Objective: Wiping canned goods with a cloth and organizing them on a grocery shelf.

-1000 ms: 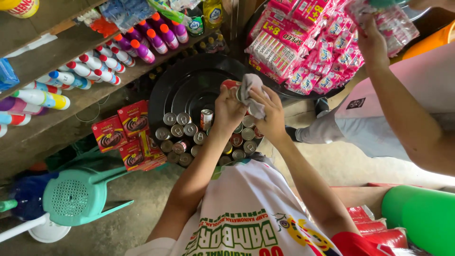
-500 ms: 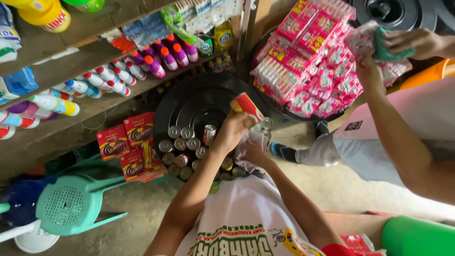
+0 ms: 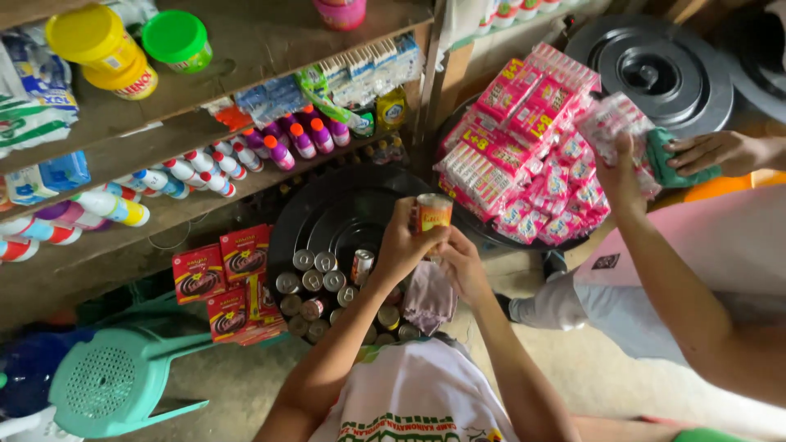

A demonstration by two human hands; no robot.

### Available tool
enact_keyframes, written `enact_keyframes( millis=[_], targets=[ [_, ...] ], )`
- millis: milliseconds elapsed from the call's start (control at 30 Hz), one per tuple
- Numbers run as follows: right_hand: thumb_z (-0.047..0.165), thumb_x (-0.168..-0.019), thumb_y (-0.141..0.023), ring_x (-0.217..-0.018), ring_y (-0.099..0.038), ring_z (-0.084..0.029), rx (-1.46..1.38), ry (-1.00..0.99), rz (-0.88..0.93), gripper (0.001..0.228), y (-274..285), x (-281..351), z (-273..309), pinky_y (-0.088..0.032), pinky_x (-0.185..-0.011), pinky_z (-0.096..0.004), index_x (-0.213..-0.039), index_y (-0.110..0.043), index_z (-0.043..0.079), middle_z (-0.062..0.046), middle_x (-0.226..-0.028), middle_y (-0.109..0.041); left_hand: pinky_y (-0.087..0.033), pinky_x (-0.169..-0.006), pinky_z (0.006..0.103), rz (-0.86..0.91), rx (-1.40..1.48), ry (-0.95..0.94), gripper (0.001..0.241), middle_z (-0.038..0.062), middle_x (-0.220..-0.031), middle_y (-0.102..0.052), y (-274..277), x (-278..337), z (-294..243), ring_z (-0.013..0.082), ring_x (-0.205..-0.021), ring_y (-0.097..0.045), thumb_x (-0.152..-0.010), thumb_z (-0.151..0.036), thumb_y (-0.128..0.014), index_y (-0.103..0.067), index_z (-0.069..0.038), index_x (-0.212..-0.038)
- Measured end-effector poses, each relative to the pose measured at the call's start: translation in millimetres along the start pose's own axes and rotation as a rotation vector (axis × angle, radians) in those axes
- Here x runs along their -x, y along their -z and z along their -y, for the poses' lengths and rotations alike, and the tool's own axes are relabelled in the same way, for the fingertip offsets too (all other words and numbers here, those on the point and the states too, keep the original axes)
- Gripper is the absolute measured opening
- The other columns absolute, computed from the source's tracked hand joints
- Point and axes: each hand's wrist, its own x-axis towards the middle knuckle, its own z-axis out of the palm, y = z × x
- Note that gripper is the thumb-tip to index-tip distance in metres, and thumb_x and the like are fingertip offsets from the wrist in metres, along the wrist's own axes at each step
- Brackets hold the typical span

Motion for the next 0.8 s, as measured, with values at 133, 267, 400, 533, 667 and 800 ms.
enact_keyframes(
  millis=[133,267,400,533,667,800],
  targets=[
    [0.002,-0.099,-0.058,-0.114,-0.064,-0.018,0.141,-0.039,-0.046,0.038,-22.0,-7.0,20.2,-0.05,-0.1,-0.033,-0.136,-0.057,-0.004,-0.009,-0.123,-0.068,-0.057,-0.086,0.0358,0.014,-0.214,-0.075,0.058,0.01,-0.109,-0.068,12.8,-6.9,-18.9,0.0209,-0.099,-0.07,-0.084,-0.035,-0.085,-0.058,-0.003,-0.124],
    [0.002,-0.095,-0.062,-0.111,-0.064,-0.015,0.464,-0.028,0.006,0.041,-47.2,-21.2,41.9,-0.051,-0.099,-0.029,-0.135,-0.058,0.0,-0.006,-0.121,-0.069,-0.057,-0.083,0.0366,-0.028,-0.371,-0.092,0.058,0.012,-0.107,-0.069,15.8,-10.7,-29.7,0.0257,-0.096,-0.071,-0.077,-0.034,-0.085,-0.06,-0.004,-0.12],
    [0.002,-0.088,-0.071,-0.108,-0.065,-0.012,0.603,-0.003,0.03,0.039,-38.2,-45.0,38.0,-0.057,-0.091,-0.031,-0.124,-0.057,0.001,-0.005,-0.119,-0.067,-0.057,-0.081,0.0383,-0.084,-0.475,-0.104,0.068,0.013,-0.106,-0.067,27.8,-6.8,-12.1,0.0287,-0.094,-0.07,-0.072,-0.035,-0.089,-0.057,-0.004,-0.123],
    [0.003,-0.091,-0.071,-0.102,-0.068,-0.014,0.73,-0.081,0.149,0.032,-43.0,-88.0,36.8,-0.056,-0.089,-0.028,-0.122,-0.063,0.001,-0.008,-0.111,-0.073,-0.053,-0.098,0.0451,-0.038,-0.466,-0.318,0.08,0.021,-0.13,-0.058,71.2,10.8,0.4,0.0361,-0.117,-0.062,-0.081,-0.03,-0.089,-0.047,0.002,-0.142],
    [0.003,-0.088,-0.078,-0.097,-0.069,-0.014,0.812,-0.012,0.268,0.036,-109.2,-159.1,82.4,-0.057,-0.085,-0.029,-0.118,-0.06,0.001,-0.006,-0.106,-0.072,-0.056,-0.093,0.0416,0.019,-0.543,0.022,0.083,0.017,-0.137,-0.056,124.4,42.3,14.4,0.0313,-0.121,-0.063,-0.08,-0.038,-0.085,-0.045,-0.001,-0.142],
    [0.001,-0.089,-0.077,-0.11,-0.066,-0.014,0.767,0.249,0.441,0.043,-196.5,-238.9,134.7,-0.055,-0.096,-0.031,-0.126,-0.056,0.002,-0.005,-0.118,-0.068,-0.055,-0.09,0.0426,-0.225,-0.7,0.108,0.065,0.016,-0.13,-0.062,175.6,94.6,33.5,0.0315,-0.111,-0.068,-0.085,-0.041,-0.079,-0.056,-0.005,-0.134]
  ],
)
